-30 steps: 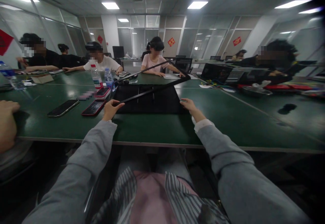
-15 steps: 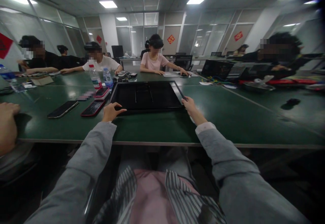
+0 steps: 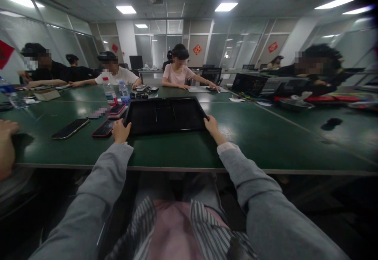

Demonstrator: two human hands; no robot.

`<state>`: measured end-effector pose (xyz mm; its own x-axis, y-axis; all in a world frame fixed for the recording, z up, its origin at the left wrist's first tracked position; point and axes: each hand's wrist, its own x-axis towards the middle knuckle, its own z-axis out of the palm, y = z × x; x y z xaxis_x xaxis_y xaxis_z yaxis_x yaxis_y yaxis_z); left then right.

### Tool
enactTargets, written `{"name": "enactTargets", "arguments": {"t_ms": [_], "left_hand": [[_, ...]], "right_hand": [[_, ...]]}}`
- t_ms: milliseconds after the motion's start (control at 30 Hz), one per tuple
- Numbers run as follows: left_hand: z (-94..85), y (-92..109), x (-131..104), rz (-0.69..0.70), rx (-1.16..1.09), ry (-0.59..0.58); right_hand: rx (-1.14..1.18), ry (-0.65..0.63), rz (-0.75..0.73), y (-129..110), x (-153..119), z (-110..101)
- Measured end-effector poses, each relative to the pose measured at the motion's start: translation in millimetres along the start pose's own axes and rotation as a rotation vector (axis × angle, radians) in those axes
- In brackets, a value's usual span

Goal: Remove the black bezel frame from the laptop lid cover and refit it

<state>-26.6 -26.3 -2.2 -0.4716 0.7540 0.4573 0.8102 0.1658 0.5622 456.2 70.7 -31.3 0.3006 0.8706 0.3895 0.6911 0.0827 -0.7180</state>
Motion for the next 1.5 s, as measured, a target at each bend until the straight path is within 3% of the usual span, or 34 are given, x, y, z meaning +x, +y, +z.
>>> {"name": "enactTargets", "arguments": {"t_ms": [133, 300, 400, 667, 1067, 1500], "left_hand": [[8.5, -10.7, 12.4, -0.029, -0.073, -0.08], [13.9, -12.2, 24.2, -0.119, -0.03, -0.08], [17.2, -9.9, 28.8, -0.107, -0.013, -0.087], [14.5, -0.2, 19.8, 0.012, 0.033, -0.128], [21.8, -7.3, 22.6, -0.044, -0.072, -0.18], [25.7, -12.7, 29.2, -0.04, -0.101, -0.197]], "right_hand": [[0.029, 0.005, 0.02, 5.4, 2.6, 1.3], [0.009, 0.02, 0.001, 5.7, -0.2, -0.4], [-0.038, 0.031, 0.004, 5.3, -2.8, -6.7], [-0.139, 0.034, 0.011, 13.2, -2.5, -27.7], [-0.118, 0.026, -0.022, 17.3, -2.5, -27.1], [-0.077, 0.026, 0.023, -14.4, -23.9, -41.4]]}}
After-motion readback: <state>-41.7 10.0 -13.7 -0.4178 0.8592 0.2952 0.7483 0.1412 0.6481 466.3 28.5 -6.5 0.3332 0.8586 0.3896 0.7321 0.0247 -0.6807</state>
